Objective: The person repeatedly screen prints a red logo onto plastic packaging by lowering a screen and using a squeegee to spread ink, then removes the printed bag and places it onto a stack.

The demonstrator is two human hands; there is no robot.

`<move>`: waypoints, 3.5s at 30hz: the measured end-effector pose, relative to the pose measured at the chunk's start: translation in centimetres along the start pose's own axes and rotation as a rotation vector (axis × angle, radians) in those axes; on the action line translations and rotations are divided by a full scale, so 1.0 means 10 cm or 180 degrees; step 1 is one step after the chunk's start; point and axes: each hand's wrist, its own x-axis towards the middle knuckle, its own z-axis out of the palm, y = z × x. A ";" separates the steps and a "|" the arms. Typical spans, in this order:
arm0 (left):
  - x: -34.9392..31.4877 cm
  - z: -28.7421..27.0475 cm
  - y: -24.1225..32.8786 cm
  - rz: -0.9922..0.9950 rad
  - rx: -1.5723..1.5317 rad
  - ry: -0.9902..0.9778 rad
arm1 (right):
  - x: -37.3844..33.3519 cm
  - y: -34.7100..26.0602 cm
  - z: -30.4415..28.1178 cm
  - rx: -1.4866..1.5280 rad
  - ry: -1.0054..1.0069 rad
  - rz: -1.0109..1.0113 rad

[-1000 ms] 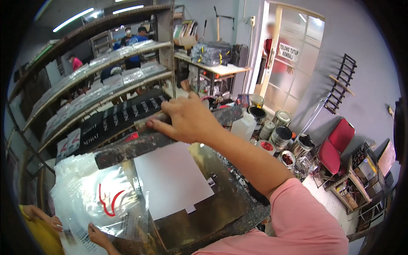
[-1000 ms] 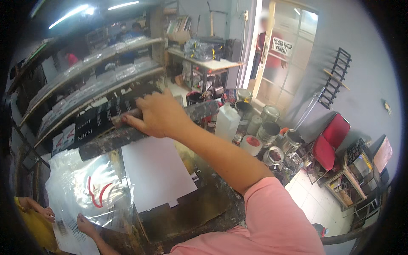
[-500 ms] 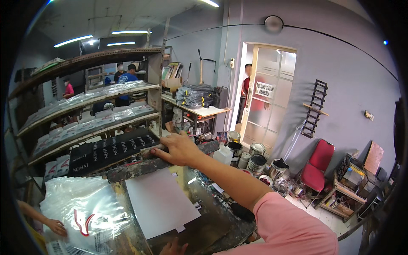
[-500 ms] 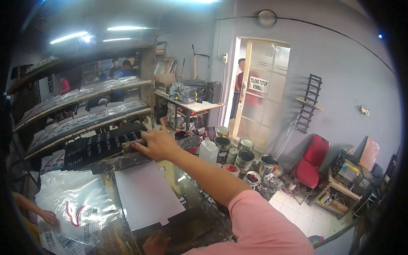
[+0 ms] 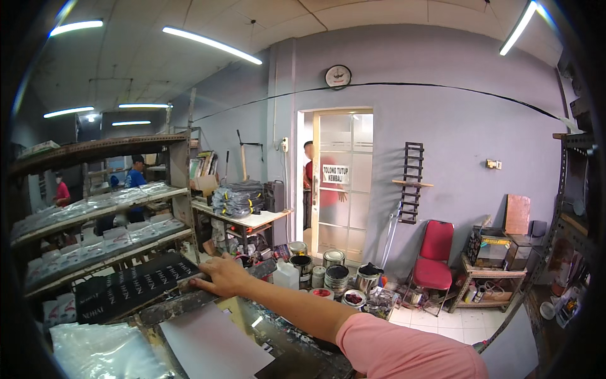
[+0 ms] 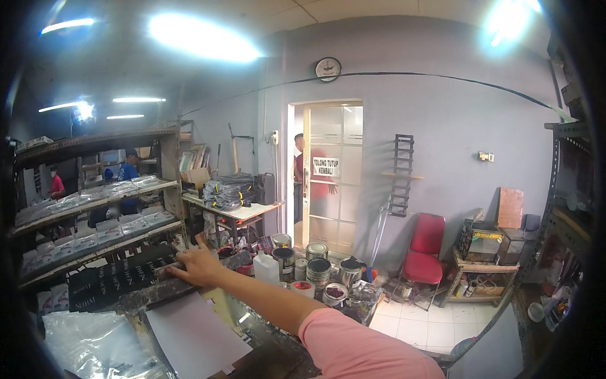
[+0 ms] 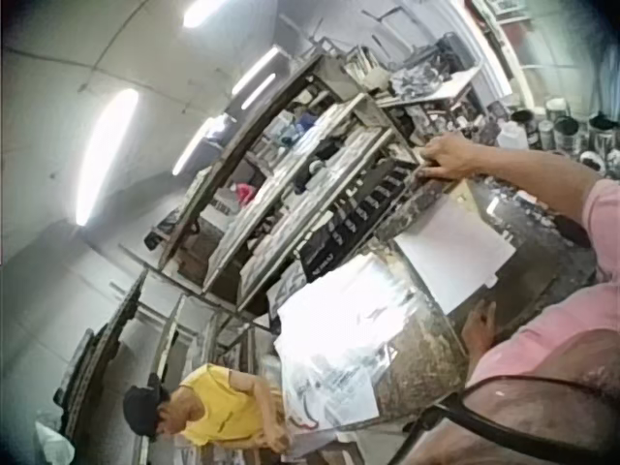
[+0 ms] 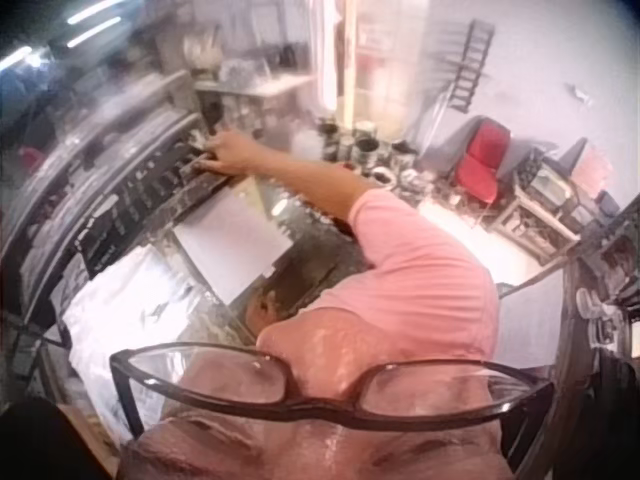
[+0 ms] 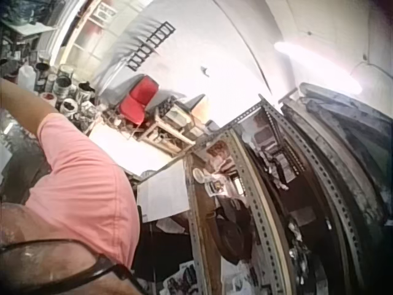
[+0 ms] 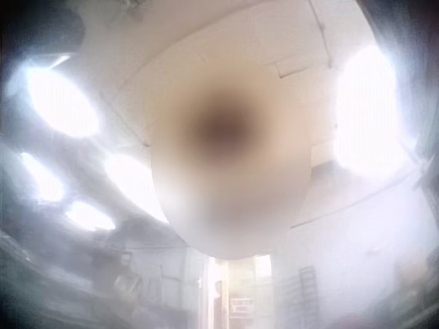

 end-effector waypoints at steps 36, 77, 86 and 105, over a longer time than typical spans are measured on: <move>-0.02 0.09 -0.18 0.0169 0.0050 0.0502 | -0.13 -0.13 -0.12 -0.0019 -0.0010 -0.0096; 0.47 0.32 0.04 -0.0109 0.0202 0.0232 | -0.04 0.10 -0.07 0.0332 0.0184 -0.0068; 0.21 0.25 -0.11 -0.0182 -0.0104 0.0368 | 0.05 -0.04 0.04 0.0741 0.0066 0.0117; 1.32 -1.18 -1.15 -0.0221 0.2664 -0.0564 | 0.26 0.03 -0.17 0.0496 -0.0029 0.0263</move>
